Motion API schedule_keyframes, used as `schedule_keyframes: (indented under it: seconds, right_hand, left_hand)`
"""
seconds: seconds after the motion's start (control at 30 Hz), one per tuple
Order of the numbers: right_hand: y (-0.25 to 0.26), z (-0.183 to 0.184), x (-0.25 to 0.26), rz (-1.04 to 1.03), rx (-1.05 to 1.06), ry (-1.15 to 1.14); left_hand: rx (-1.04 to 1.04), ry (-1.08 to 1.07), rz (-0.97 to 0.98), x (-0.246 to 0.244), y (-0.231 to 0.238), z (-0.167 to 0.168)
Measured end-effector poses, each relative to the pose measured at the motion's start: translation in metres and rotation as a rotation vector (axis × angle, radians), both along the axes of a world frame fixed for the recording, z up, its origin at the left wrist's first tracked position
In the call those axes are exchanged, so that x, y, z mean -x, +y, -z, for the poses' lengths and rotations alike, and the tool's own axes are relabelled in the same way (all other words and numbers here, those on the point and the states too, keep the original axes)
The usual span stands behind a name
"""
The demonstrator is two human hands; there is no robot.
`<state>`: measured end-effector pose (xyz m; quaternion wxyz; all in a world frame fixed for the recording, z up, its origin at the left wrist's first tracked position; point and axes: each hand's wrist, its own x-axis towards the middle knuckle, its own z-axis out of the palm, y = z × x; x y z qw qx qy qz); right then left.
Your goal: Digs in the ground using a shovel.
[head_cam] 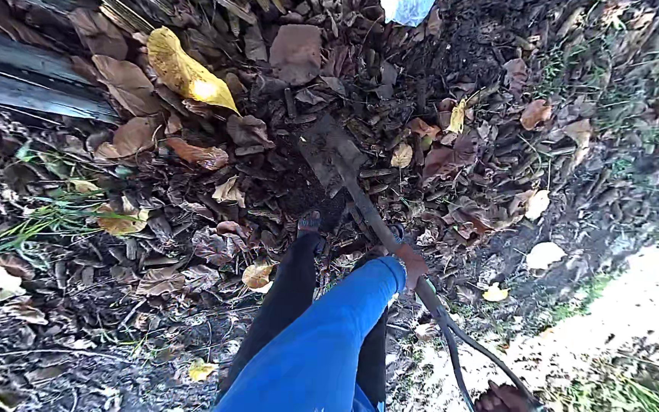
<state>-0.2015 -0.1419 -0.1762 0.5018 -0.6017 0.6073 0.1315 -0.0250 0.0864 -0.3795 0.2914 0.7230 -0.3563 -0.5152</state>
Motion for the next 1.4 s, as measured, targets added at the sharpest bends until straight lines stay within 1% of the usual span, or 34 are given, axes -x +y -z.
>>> schedule_keyframes:
  seconds: [0.07,0.17,0.23,0.3,0.33,0.4,0.47,0.5,0.6,0.67,0.73,0.8,0.83,0.87,0.9,0.97,1.03,1.13,1.2,1.3,1.37,1.4]
  right_hand:
    - [0.006,0.035,-0.014,0.022,0.026,0.023]
    - [0.031,0.095,-0.037,0.039,0.06,0.094]
    - [0.06,0.127,-0.052,0.01,0.099,0.106]
    - [0.099,0.142,-0.072,-0.075,0.147,0.032]
    - [0.112,0.14,-0.081,-0.134,0.161,-0.041]
    - [0.123,0.127,-0.083,-0.29,0.2,-0.225]
    - [0.118,0.109,-0.076,-0.528,0.274,-0.429]
    - [0.122,0.102,-0.075,-0.649,0.296,-0.534]
    - [0.15,0.066,-0.069,-0.979,0.324,-0.814]
    - [0.163,0.042,-0.071,-1.181,0.32,-0.993]
    - [0.169,0.02,-0.073,-1.326,0.3,-1.102]
    - [0.163,-0.002,-0.069,-1.373,0.253,-1.111]
    - [0.158,-0.01,-0.062,-1.345,0.238,-1.082]
    - [0.154,-0.017,-0.052,-1.276,0.22,-1.023]
    - [0.149,-0.023,-0.038,-1.18,0.201,-0.947]
    - [0.14,-0.033,-0.005,-0.957,0.117,-0.767]
    - [0.134,-0.044,0.028,-0.705,-0.002,-0.574]
    - [0.127,-0.065,0.058,-0.346,-0.188,-0.349]
    - [0.12,-0.076,0.06,-0.184,-0.299,-0.264]
    - [0.106,-0.084,0.048,-0.045,-0.412,-0.18]
    - [0.1,-0.075,0.035,0.036,-0.48,-0.163]
    - [0.099,-0.064,0.025,0.09,-0.535,-0.171]
  left_hand:
    - [-0.069,0.044,-0.013,-0.015,0.011,0.017]
    - [-0.186,0.113,-0.083,-0.028,0.052,0.044]
    - [-0.248,0.072,-0.135,-0.024,0.086,0.067]
    - [-0.271,-0.014,-0.194,-0.018,0.133,0.085]
    - [-0.258,-0.064,-0.227,-0.02,0.153,0.086]
    - [-0.218,-0.184,-0.332,-0.016,0.173,0.08]
    - [-0.174,-0.268,-0.434,-0.003,0.178,0.061]
    - [-0.168,-0.299,-0.475,-0.002,0.189,0.052]
    - [-0.142,-0.381,-0.579,0.015,0.226,0.019]
    - [-0.103,-0.474,-0.682,0.033,0.243,0.002]
    - [-0.058,-0.554,-0.797,0.058,0.254,-0.013]
    - [-0.022,-0.585,-0.907,0.089,0.254,-0.03]
    - [-0.016,-0.548,-0.938,0.104,0.251,-0.04]
    - [-0.027,-0.489,-0.925,0.117,0.246,-0.049]
    - [-0.043,-0.415,-0.871,0.128,0.241,-0.057]
    - [-0.078,-0.281,-0.672,0.138,0.228,-0.067]
    - [-0.116,-0.157,-0.463,0.136,0.213,-0.074]
    - [-0.135,-0.027,-0.233,0.125,0.177,-0.079]
    - [-0.151,0.015,-0.118,0.104,0.153,-0.088]
    - [-0.165,0.043,-0.005,0.069,0.124,-0.093]
    - [-0.187,0.015,0.01,0.047,0.113,-0.092]
    - [-0.21,-0.002,-0.032,0.039,0.11,-0.087]
